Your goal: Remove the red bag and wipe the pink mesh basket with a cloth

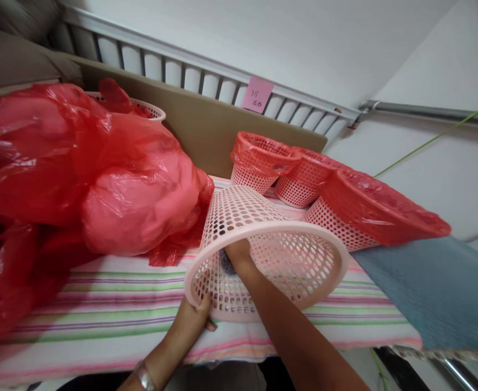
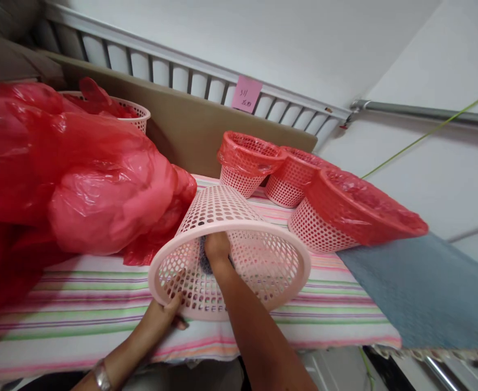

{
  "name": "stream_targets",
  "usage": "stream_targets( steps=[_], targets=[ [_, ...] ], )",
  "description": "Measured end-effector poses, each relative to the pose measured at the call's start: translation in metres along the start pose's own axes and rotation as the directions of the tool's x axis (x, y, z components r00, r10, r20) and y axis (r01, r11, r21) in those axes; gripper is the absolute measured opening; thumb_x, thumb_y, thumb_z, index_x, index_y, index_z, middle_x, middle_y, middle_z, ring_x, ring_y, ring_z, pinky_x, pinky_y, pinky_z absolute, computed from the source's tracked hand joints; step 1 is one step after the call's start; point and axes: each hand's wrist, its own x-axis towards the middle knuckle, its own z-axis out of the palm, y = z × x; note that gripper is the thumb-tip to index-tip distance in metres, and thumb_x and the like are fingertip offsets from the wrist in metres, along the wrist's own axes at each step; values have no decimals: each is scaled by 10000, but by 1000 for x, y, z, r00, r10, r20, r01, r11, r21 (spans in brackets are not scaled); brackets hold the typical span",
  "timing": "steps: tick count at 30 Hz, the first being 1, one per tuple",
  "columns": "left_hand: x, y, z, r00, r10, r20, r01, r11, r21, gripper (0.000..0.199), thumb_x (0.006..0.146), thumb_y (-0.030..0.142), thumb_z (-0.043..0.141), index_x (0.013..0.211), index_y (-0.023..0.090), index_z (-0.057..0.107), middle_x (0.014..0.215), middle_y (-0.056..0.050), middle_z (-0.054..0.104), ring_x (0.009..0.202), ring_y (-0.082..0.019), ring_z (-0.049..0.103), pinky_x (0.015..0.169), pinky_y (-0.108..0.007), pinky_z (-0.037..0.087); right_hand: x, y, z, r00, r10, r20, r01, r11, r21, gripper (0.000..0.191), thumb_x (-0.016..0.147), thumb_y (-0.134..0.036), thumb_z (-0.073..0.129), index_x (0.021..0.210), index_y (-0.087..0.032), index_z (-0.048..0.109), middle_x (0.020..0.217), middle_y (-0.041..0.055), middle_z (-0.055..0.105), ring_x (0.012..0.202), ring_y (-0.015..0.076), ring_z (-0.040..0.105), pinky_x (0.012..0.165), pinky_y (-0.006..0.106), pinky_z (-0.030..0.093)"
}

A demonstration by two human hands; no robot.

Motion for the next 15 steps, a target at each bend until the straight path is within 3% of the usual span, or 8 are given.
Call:
stream_targets(
  steps=[3,6,11,15],
  targets=[
    [1,-3,0,1000,20,-17,-20,1000,16,487,829,370,530,1220,83,485,814,-79,681,342,-103,598,347,-183,460,-27,-5,-7,999,30,31,-24,987,-158,350,894,-188,380,1198,-227,548,1128,99,583,1015,220,551,833,310,404],
    [0,-3,0,999,36,1,-36,999,29,403,834,352,521,1137,86,529,793,-76,688,350,-108,607,341,-167,435,-57,-7,-13,998,-11,69,28,968,-251,335,831,-175,476,1147,-239,570,1044,84,569,945,212,549,750,279,402],
    [-1,-2,-1,999,37,6,-37,998,40,402,842,318,498,1179,98,493,879,-96,693,352,-96,607,347,-165,448,-101,-3,-19,997,-59,56,72,964,-255,354,795,-191,536,1142,-255,568,1056,69,548,969,211,522,769,270,385],
    [-1,-1,-1,998,54,13,-54,998,42,452,848,344,486,1218,85,472,819,-83,689,348,-96,596,356,-180,479,-119,-3,-22,995,-82,48,91,968,-233,342,782,-162,529,1105,-259,585,1033,64,555,970,213,528,779,268,381]
  ],
)
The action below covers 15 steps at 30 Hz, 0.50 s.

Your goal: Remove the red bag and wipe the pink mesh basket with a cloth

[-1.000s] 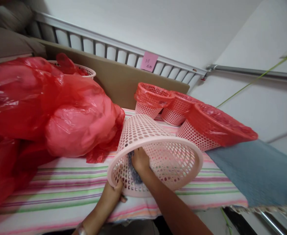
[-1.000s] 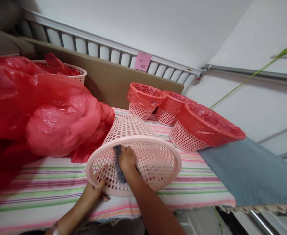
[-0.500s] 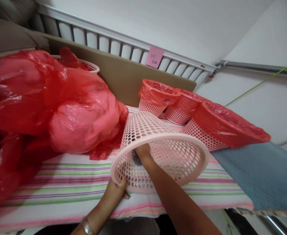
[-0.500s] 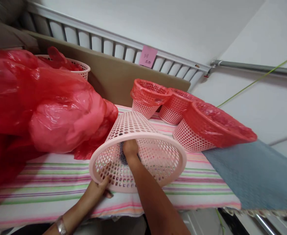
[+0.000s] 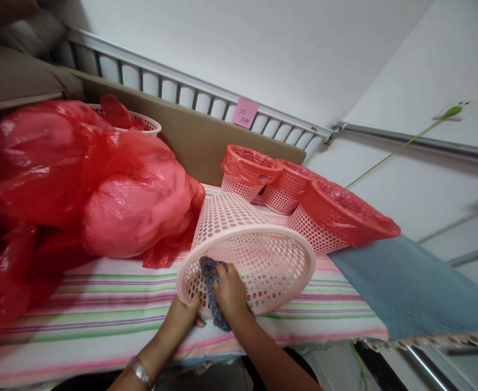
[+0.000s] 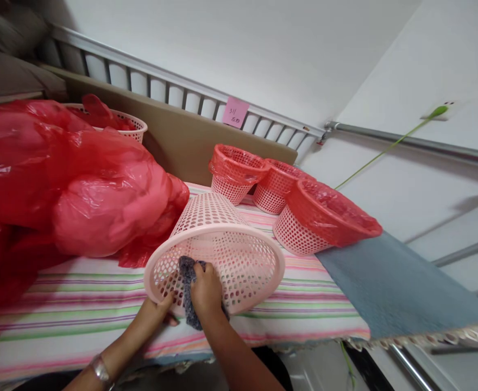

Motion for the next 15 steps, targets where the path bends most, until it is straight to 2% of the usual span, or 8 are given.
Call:
stream_targets(
  steps=[6,11,15],
  targets=[
    [1,1,-2,998,31,53,-28,998,-58,583,839,357,528,1361,154,368,837,-49,680,369,-88,599,356,-180,488,-11,-3,-4,999,30,35,-30,1000,0,339,785,-167,528,1105,-265,587,1056,62,556,962,215,539,756,267,386],
    [4,-8,-3,998,32,58,-29,999,-43,588,863,339,501,1394,164,319,890,-67,677,358,-83,596,347,-181,484,-18,-5,-7,999,18,32,-19,999,27,321,783,-136,512,1074,-247,590,1040,58,556,981,206,530,793,262,380],
    [5,-9,-3,999,29,37,-28,999,-38,556,859,302,512,1375,167,354,887,-65,681,378,-98,616,358,-193,505,-22,-6,-10,998,25,57,-26,999,22,302,780,-148,526,1058,-249,586,1047,56,553,974,202,529,779,261,382]
  ],
)
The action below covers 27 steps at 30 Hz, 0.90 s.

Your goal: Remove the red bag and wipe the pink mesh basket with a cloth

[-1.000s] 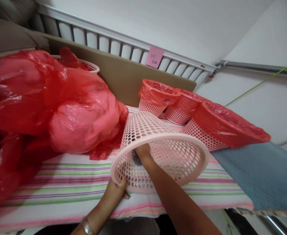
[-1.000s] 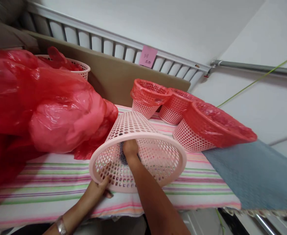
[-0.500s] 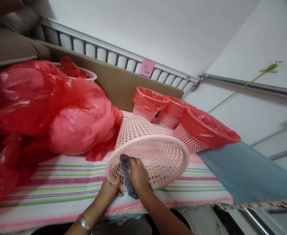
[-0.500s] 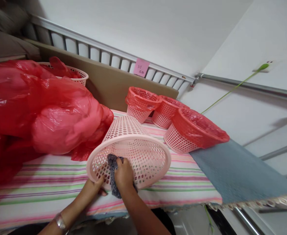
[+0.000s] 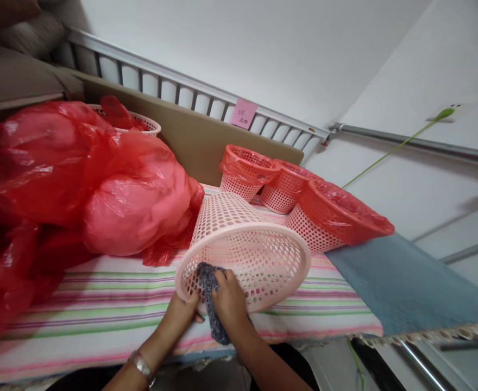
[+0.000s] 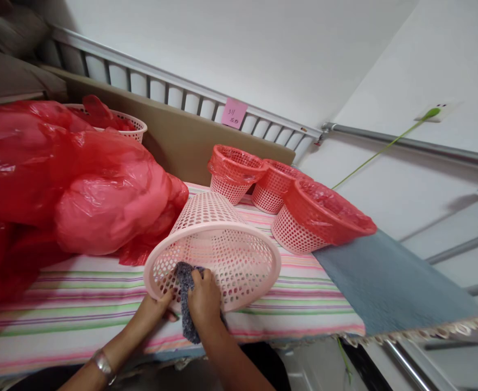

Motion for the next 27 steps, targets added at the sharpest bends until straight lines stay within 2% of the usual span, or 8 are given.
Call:
stream_targets(
  steps=[5,7,9,11,14,19,27],
  targets=[
    [-6,7,0,998,-12,-58,7,996,-90,555,829,235,572,1346,139,394,778,-39,699,456,-136,653,403,-225,550,-1,0,1,1000,1,-9,-1,1000,-13,295,783,-180,551,1064,-262,581,1042,54,551,965,204,524,760,264,378],
    [-8,7,-1,994,-41,-97,26,988,-152,556,824,234,590,1338,141,401,841,-61,710,539,-169,686,435,-260,575,0,1,3,1000,-8,-20,8,1000,-5,288,782,-196,564,1062,-264,582,1033,54,550,969,206,520,759,265,376],
    [-8,5,-3,986,-57,-158,27,983,-183,550,821,253,609,1324,145,417,907,-80,712,542,-178,690,443,-285,582,1,1,4,999,-20,-25,20,1000,0,282,779,-209,577,1056,-265,583,1024,55,548,969,210,515,758,270,375],
    [-8,0,-4,977,-54,-204,20,986,-168,531,823,280,615,1305,142,438,872,-70,715,455,-162,664,425,-287,573,1,1,4,999,-29,-30,29,1000,1,282,778,-216,582,1055,-266,581,1020,57,546,966,217,514,749,277,375],
    [-6,-4,-7,977,-46,-210,20,992,-126,500,825,304,615,1266,124,464,781,-55,717,377,-156,635,390,-269,549,1,1,2,999,-37,-36,37,999,6,297,782,-214,577,1074,-267,574,1019,61,546,956,222,517,735,285,373],
    [-11,-4,-7,980,-28,-199,9,995,-98,471,825,343,598,1223,121,480,780,-70,719,374,-170,638,365,-263,530,-3,5,-1,994,-99,-50,100,995,16,292,803,-190,534,1086,-250,571,1008,71,549,932,223,534,755,302,369],
    [-37,-11,10,956,-41,-290,7,993,-114,449,817,384,569,1158,107,480,726,-54,696,404,-177,641,367,-263,522,-24,16,-5,985,-169,-30,169,986,2,293,811,-180,516,1093,-239,570,1022,90,551,925,237,558,733,309,390]
  ],
)
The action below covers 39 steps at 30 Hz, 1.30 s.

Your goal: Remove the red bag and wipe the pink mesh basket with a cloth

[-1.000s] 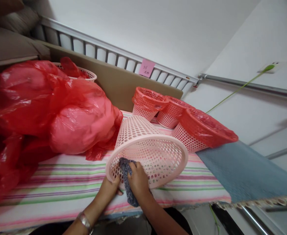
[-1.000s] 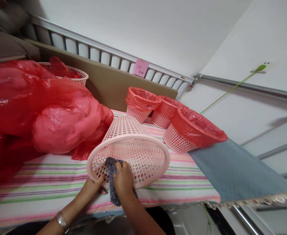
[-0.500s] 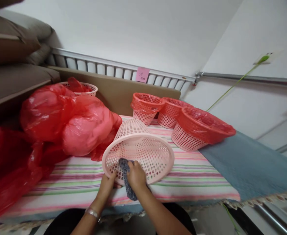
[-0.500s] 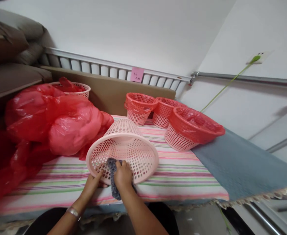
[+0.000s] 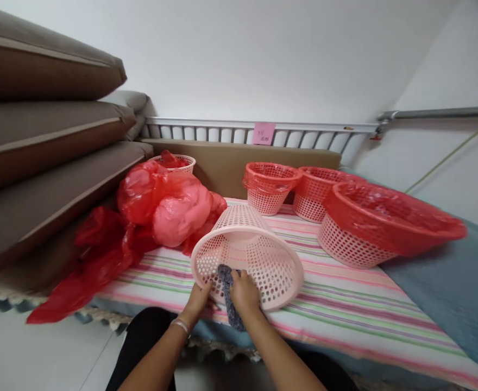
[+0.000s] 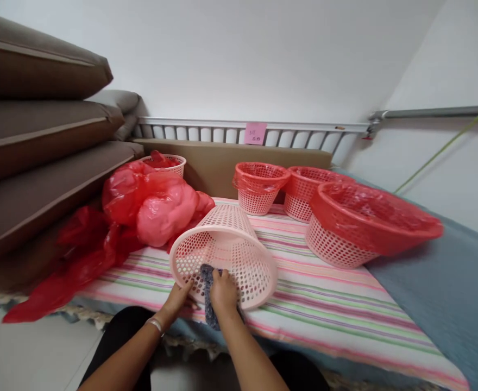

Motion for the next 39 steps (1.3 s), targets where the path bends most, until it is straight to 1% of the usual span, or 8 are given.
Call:
stream_targets(
  steps=[10,16,19,24,28,34,37,39],
  targets=[
    [-21,-6,3,999,-24,-30,26,998,51,491,845,396,515,1250,126,456,661,-63,714,365,-185,621,356,-258,488,-16,4,-4,999,-39,18,39,999,-10,326,808,-191,539,1129,-239,567,1056,97,558,972,250,557,743,301,410],
    [-33,-8,3,1000,7,-1,-7,999,42,559,818,474,541,1238,117,451,776,-93,732,418,-190,652,383,-251,496,-24,5,-1,998,-70,2,70,998,-4,341,797,-151,524,1126,-226,577,1066,104,559,964,249,561,765,309,410],
    [-38,-11,2,1000,14,-6,-13,999,37,577,820,494,525,1223,88,453,742,-90,720,402,-186,642,370,-248,489,-29,5,-1,998,-68,9,68,998,0,356,798,-144,522,1140,-229,573,1074,110,559,963,251,561,783,320,406],
    [-39,-14,-1,1000,23,4,-23,999,32,542,800,473,561,1193,103,509,744,-63,718,360,-152,610,356,-235,482,-33,3,-3,998,-52,27,52,999,11,383,800,-137,521,1169,-229,563,1082,112,560,994,253,550,789,314,404],
    [-35,-16,-2,1000,21,5,-21,999,35,596,799,461,573,1264,103,463,791,-72,725,344,-146,605,337,-231,479,-31,1,-2,999,-44,18,44,999,1,380,787,-135,529,1153,-227,570,1061,103,563,964,241,561,794,315,407],
    [-28,-21,-5,1000,-11,18,10,999,49,593,818,439,569,1288,97,454,991,-149,718,361,-117,613,332,-207,483,-8,-3,5,1000,-2,2,2,999,-39,326,817,-136,482,1119,-206,582,1029,120,572,945,259,570,751,323,414],
    [-26,-24,-6,1000,-9,0,9,999,44,566,799,428,603,1257,112,496,1137,-185,668,375,-105,620,320,-198,474,22,-4,8,1000,27,6,-27,999,-23,305,839,-128,440,1095,-194,592,996,122,581,914,244,578,760,326,414],
    [-26,-27,-6,1000,5,-31,-4,999,36,548,792,430,612,1231,113,523,1123,-181,675,358,-97,610,313,-192,462,47,-2,10,999,45,-2,-45,999,24,332,854,-135,419,1142,-186,577,1054,132,585,971,246,565,810,339,409]
  ],
)
